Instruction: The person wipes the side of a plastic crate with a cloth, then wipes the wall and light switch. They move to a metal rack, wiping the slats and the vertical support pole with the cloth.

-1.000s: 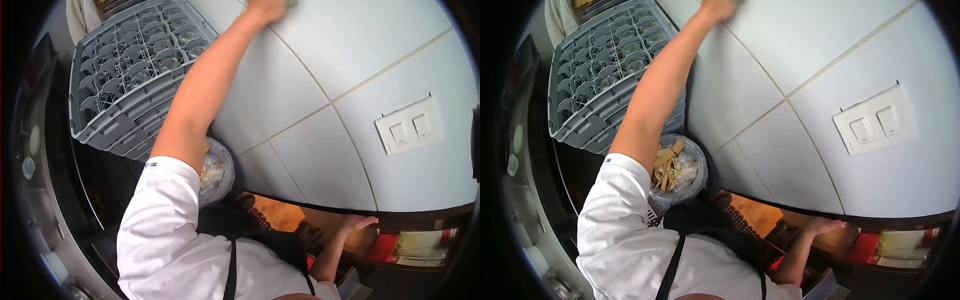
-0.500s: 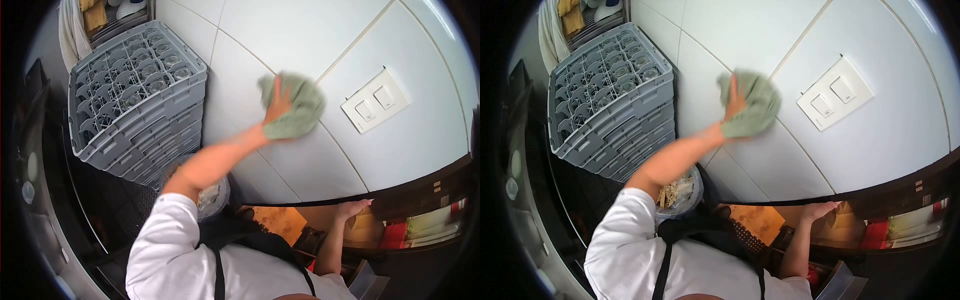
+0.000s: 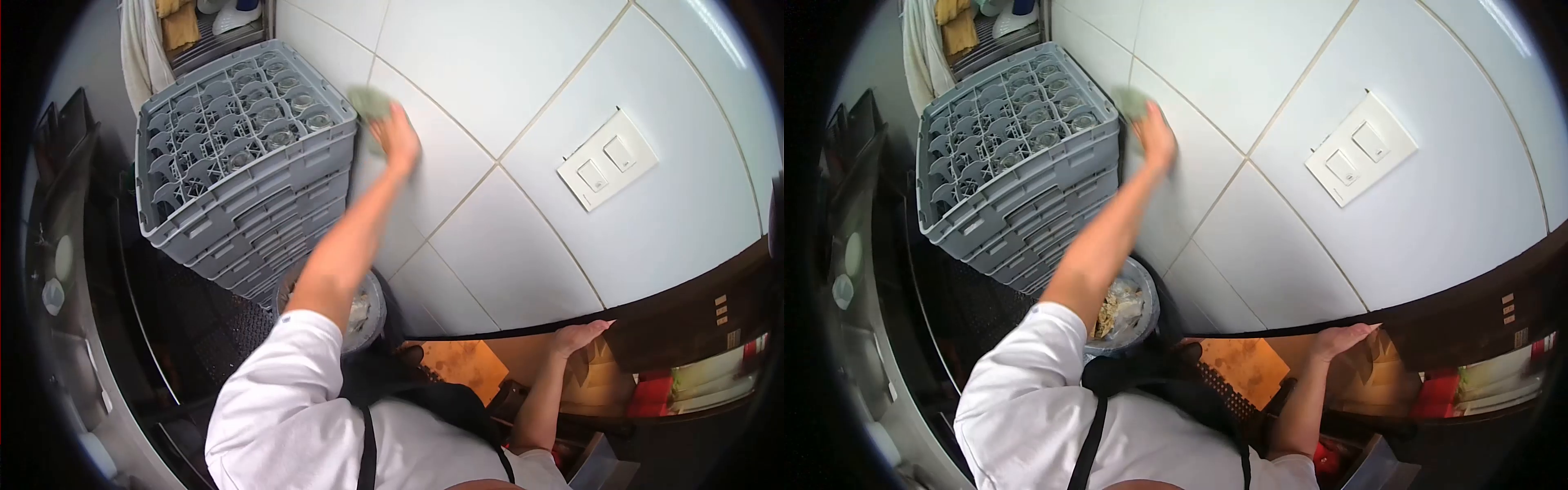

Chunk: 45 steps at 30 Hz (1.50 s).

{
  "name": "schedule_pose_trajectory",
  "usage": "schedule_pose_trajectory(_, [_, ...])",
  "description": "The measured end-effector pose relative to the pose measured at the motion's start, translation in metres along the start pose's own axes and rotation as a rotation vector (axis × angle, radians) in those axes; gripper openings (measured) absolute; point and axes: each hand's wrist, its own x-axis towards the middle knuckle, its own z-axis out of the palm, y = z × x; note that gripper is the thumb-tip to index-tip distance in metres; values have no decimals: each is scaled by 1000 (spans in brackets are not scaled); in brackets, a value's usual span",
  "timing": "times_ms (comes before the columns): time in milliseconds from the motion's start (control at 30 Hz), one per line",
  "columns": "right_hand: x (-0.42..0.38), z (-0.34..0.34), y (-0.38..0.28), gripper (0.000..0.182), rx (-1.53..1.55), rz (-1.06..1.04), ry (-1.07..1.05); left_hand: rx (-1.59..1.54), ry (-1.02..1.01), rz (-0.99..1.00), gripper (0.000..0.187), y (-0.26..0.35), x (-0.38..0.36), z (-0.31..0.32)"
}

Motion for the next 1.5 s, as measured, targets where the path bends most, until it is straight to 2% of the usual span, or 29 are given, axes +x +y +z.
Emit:
schedule_pose_trajectory(33, [0, -1, 1, 70, -48, 10, 31, 62, 1, -156, 68, 8, -45, -2])
schedule_pose_trajectory(67, [1, -4, 2, 69, 52, 66, -32, 28, -75, -103, 65, 5, -81, -1])
schedule_pose_trajectory(133, [2, 5, -10, 68, 186, 57, -65, 87, -530, 223, 55, 31, -109, -18])
schedule_pose_trajectory(167, [2, 9, -17, 69, 153, -14, -82, -73, -251, 643, 50, 37, -126, -1])
schedule_pose_trajectory(233, [4, 2, -5, 70, 104, -44, -59, 26, -210, 1176, 50, 87, -61, 8])
schedule_pose_trajectory(267, [5, 1, 0, 71, 102, -51, -57, 102, -188, 1182, 51, 111, -24, 25])
schedule_pose_trajectory(367, [2, 1, -4, 74, 19, -4, -31, 356, 124, 1083, 49, 200, 96, 49])
schedule_pose_trajectory(400, [0, 1, 0, 75, 71, -6, -16, 118, -170, 662, 48, 237, 110, 29])
schedule_pose_trajectory(433, [1, -3, 7, 75, 6, -37, 3, -442, -500, 453, 51, 244, 142, 33])
schedule_pose_trajectory(467, [0, -7, 13, 75, -53, -68, 23, 115, -309, 523, 51, 239, 164, 29])
schedule_pose_trajectory(533, [-4, -5, 6, 75, 12, -33, -18, 60, -211, 776, 51, 241, 135, 27])
schedule_pose_trajectory(567, [-4, -4, 4, 75, 32, -35, -47, 156, -453, 815, 52, 231, 122, 33])
schedule_pose_trajectory(633, [0, -10, 14, 75, -32, -67, -38, 127, -366, 1133, 57, 206, 41, 25])
schedule_pose_trajectory(700, [0, -12, 18, 74, -107, -87, -21, 148, -602, 1077, 56, 143, -39, 8])
schedule_pose_trajectory(733, [-1, -6, 6, 75, -98, -83, -44, 274, -596, 1258, 58, 94, -73, 1])
schedule_pose_trajectory(767, [-4, -2, 0, 76, -54, -72, -43, 457, -714, 1155, 60, 35, -107, -6])
schedule_pose_trajectory(833, [-2, 4, -7, 78, 24, -67, -43, 277, -759, 1026, 61, 1, -143, -19])
schedule_pose_trajectory(933, [1, -2, 5, 81, -64, -141, -31, 385, -548, 1100, 65, 70, -100, 1])
schedule_pose_trajectory(967, [-5, -12, 27, 77, -103, -117, -27, 231, -424, 1116, 67, 109, -75, 15])
schedule_pose_trajectory(1067, [-2, -2, 6, 70, 8, -93, -34, 187, -301, 1337, 61, 233, 12, 49])
schedule_pose_trajectory(1133, [-1, 0, 0, 73, -35, -97, -38, 63, -115, 1366, 49, 322, 41, 55])
schedule_pose_trajectory(1200, [-5, -11, 14, 72, -161, -70, 15, 28, -78, 1183, 47, 356, 74, 74])
schedule_pose_trajectory(1233, [-9, -26, 39, 71, -257, -42, 68, 85, 51, 1133, 46, 361, 78, 83])
schedule_pose_trajectory(1267, [-14, -28, 66, 69, -336, -13, 105, -23, 103, 1023, 45, 354, 70, 90])
schedule_pose_trajectory(1300, [-11, -23, 59, 65, -158, 19, 102, -109, 177, 925, 45, 342, 57, 90])
schedule_pose_trajectory(1333, [-8, -18, 54, 61, 20, 52, 106, 246, -224, 792, 59, 307, 47, 97])
schedule_pose_trajectory(1367, [-6, -17, 51, 61, -48, 16, 97, 72, -32, 883, 66, 274, 14, 82])
schedule_pose_trajectory(1433, [-1, -13, 47, 62, -185, -59, 86, 151, -178, 750, 66, 209, -48, 35])
schedule_pose_trajectory(1500, [2, 2, 14, 71, -35, 41, 82, 39, -123, 548, 60, 106, -119, 18])
